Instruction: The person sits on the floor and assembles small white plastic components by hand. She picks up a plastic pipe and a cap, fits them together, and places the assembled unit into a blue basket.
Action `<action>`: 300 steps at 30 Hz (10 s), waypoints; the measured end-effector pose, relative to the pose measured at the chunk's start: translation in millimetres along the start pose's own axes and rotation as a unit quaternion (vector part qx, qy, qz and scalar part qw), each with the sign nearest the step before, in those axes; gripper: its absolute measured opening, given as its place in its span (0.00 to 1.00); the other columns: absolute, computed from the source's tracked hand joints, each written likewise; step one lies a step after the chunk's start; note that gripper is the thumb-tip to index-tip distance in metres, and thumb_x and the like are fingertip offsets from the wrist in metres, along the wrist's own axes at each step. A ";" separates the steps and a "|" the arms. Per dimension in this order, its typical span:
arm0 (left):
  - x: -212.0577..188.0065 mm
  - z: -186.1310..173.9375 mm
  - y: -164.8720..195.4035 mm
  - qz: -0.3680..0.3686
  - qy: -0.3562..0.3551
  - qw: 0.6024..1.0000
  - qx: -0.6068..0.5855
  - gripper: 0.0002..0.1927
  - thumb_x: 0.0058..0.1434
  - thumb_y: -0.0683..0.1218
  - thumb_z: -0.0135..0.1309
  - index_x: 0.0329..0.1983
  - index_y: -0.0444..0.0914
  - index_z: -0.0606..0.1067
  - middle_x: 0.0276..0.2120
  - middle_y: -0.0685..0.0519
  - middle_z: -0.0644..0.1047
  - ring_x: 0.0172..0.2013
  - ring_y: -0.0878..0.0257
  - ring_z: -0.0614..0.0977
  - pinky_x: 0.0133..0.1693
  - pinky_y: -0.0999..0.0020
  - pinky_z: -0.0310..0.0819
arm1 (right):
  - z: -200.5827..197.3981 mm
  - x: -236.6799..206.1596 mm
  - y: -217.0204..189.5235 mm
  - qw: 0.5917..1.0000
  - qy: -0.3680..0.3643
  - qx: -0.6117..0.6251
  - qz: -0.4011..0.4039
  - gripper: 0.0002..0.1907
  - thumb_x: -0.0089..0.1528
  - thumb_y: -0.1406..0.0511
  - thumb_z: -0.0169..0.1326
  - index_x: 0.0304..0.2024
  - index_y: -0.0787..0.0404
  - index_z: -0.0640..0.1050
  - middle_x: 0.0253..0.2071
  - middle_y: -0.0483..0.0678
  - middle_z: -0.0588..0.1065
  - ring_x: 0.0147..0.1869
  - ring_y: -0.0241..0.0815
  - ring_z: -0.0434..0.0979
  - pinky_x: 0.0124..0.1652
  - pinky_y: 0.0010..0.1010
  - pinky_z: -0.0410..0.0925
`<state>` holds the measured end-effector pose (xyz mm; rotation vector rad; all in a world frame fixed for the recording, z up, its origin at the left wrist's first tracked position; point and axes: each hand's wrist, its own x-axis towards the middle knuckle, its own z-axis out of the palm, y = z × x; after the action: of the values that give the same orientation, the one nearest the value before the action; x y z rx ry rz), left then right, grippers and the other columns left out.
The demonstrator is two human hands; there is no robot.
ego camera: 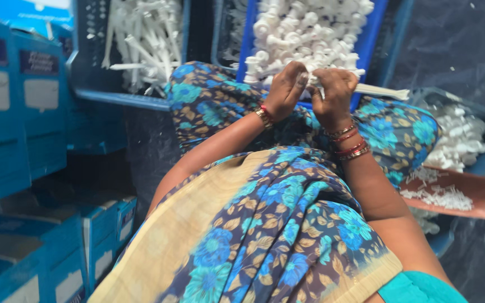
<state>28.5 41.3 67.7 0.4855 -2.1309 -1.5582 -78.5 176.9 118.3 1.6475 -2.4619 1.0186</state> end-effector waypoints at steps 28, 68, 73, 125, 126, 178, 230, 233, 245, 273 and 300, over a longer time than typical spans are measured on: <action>66.5 -39.6 -59.2 -0.174 0.176 0.920 -0.303 0.16 0.73 0.51 0.46 0.41 0.36 0.78 0.28 0.54 0.79 0.29 0.69 0.80 0.32 0.72 0.76 | 69.4 68.7 77.3 0.985 -0.171 0.027 0.014 0.14 0.65 0.63 0.62 0.50 0.61 0.78 0.49 0.55 0.74 0.58 0.57 0.71 0.60 0.46 0.64; 32.5 -25.9 -36.3 0.033 -0.148 0.887 0.436 0.24 0.60 0.42 0.52 0.58 0.58 0.73 0.53 0.50 0.72 0.56 0.51 0.74 0.51 0.43 0.66 | -38.6 18.6 30.7 0.751 -0.134 0.610 0.214 0.42 0.55 0.67 0.68 0.69 0.51 0.63 0.60 0.43 0.71 0.58 0.35 0.74 0.51 0.27 0.70; 39.5 -25.0 -37.2 -0.038 -0.129 0.921 0.366 0.15 0.56 0.45 0.59 0.47 0.44 0.72 0.49 0.46 0.72 0.44 0.46 0.79 0.43 0.49 0.70 | -31.0 22.8 26.4 0.964 -0.030 0.231 0.125 0.20 0.66 0.63 0.67 0.59 0.56 0.78 0.53 0.47 0.77 0.54 0.38 0.77 0.53 0.27 0.70; 99.2 -18.1 -22.7 0.000 -0.057 0.975 0.212 0.12 0.64 0.42 0.54 0.50 0.46 0.74 0.40 0.50 0.78 0.44 0.52 0.83 0.49 0.58 0.76 | -24.2 41.2 84.1 0.990 0.097 0.097 0.042 0.22 0.72 0.54 0.60 0.58 0.61 0.71 0.45 0.58 0.78 0.46 0.63 0.81 0.43 0.45 0.72; 95.2 -20.6 -21.0 -0.003 -0.061 0.978 0.199 0.13 0.62 0.42 0.55 0.51 0.45 0.74 0.42 0.49 0.77 0.44 0.52 0.83 0.48 0.59 0.77 | -23.5 42.3 82.7 0.990 0.101 0.094 0.032 0.22 0.72 0.55 0.60 0.59 0.61 0.71 0.45 0.58 0.78 0.46 0.63 0.80 0.44 0.45 0.72; 134.7 26.4 -24.4 -0.229 -0.306 0.905 0.186 0.29 0.64 0.61 0.59 0.62 0.46 0.66 0.54 0.44 0.76 0.56 0.48 0.79 0.52 0.57 0.74 | -13.2 46.5 103.8 0.969 0.051 0.212 0.117 0.22 0.73 0.54 0.57 0.57 0.63 0.68 0.40 0.56 0.78 0.43 0.56 0.82 0.42 0.41 0.72; 51.7 -11.0 -26.8 0.101 -0.088 0.990 0.034 0.22 0.68 0.44 0.57 0.64 0.41 0.68 0.53 0.45 0.70 0.56 0.49 0.72 0.60 0.58 0.66 | -6.7 45.5 68.6 0.988 -0.078 0.128 0.028 0.15 0.65 0.61 0.63 0.53 0.56 0.81 0.40 0.50 0.76 0.46 0.51 0.76 0.44 0.41 0.64; 52.2 -12.6 -23.8 0.093 -0.095 0.991 0.035 0.22 0.68 0.44 0.57 0.64 0.41 0.69 0.52 0.45 0.70 0.55 0.50 0.72 0.60 0.58 0.66 | -6.1 45.4 69.7 0.987 -0.078 0.135 0.027 0.15 0.65 0.61 0.63 0.53 0.56 0.80 0.40 0.50 0.76 0.46 0.52 0.76 0.44 0.41 0.65; 49.1 -7.7 -24.3 0.080 -0.113 0.990 0.025 0.21 0.69 0.45 0.56 0.63 0.40 0.68 0.49 0.45 0.69 0.52 0.50 0.73 0.57 0.58 0.67 | -9.5 43.9 68.8 0.985 -0.069 0.156 0.003 0.14 0.64 0.65 0.63 0.52 0.59 0.80 0.39 0.52 0.76 0.44 0.54 0.76 0.44 0.42 0.67; 38.9 1.3 -33.9 0.055 -0.085 0.994 0.043 0.22 0.67 0.45 0.56 0.60 0.36 0.64 0.49 0.42 0.69 0.50 0.46 0.74 0.54 0.56 0.69 | -2.0 48.1 75.1 0.986 -0.099 0.130 -0.035 0.13 0.64 0.65 0.62 0.51 0.58 0.79 0.40 0.50 0.76 0.45 0.55 0.75 0.45 0.44 0.66; 45.0 -6.5 -10.4 0.070 -0.084 0.993 0.054 0.20 0.70 0.45 0.54 0.62 0.38 0.66 0.50 0.42 0.68 0.50 0.47 0.74 0.53 0.57 0.70 | -7.8 47.2 75.0 0.990 -0.100 0.098 -0.017 0.13 0.66 0.62 0.61 0.54 0.52 0.79 0.44 0.45 0.76 0.51 0.51 0.74 0.49 0.41 0.60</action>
<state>-5.4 9.2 66.2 0.2413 -2.3307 -1.4567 -164.4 159.7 103.0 1.9317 -2.5129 1.1808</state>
